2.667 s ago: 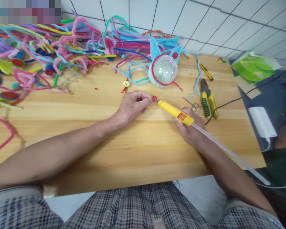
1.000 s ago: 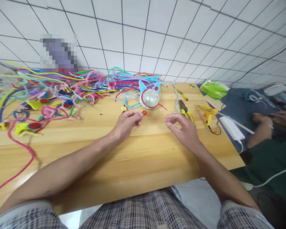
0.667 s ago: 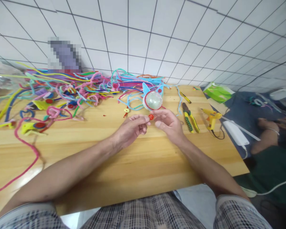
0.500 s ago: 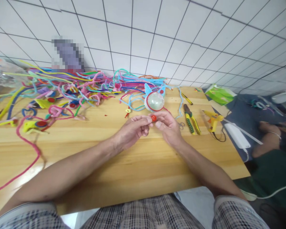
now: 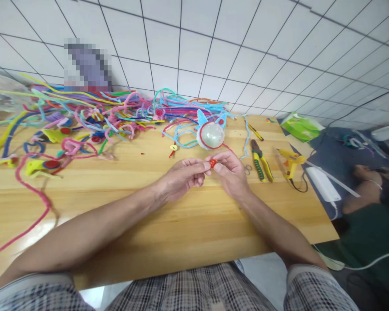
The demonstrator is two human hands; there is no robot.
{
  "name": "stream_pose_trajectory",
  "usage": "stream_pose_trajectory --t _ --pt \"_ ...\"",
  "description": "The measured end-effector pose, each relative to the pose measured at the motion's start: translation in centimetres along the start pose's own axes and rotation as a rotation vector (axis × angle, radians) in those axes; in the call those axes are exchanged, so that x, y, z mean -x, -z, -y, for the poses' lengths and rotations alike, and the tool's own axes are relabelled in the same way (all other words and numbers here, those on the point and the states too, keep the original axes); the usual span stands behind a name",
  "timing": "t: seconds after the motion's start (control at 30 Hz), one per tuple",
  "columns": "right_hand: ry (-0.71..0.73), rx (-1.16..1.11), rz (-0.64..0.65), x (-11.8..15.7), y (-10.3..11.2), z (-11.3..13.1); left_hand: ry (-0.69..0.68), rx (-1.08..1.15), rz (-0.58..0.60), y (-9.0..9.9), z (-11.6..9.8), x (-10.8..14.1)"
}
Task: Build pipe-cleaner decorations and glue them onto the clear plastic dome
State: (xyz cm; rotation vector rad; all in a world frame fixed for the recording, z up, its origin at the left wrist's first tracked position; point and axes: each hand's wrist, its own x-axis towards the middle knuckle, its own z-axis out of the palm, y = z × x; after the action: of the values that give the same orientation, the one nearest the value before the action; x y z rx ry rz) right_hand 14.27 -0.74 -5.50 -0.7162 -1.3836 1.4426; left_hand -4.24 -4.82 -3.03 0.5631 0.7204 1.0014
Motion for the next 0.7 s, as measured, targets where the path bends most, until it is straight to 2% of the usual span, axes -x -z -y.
stream_pose_trajectory --t 0.23,0.5,0.7 --pt "0.027 -0.012 0.018 -0.02 0.12 -0.09 0.008 -0.002 0.033 0.17 0.00 -0.05" --pt "0.041 0.082 -0.046 0.19 -0.10 -0.02 0.027 0.022 0.020 0.04 0.00 0.10" --pt "0.006 0.047 -0.103 0.40 -0.46 -0.07 0.023 0.054 0.040 0.02 0.18 0.01"
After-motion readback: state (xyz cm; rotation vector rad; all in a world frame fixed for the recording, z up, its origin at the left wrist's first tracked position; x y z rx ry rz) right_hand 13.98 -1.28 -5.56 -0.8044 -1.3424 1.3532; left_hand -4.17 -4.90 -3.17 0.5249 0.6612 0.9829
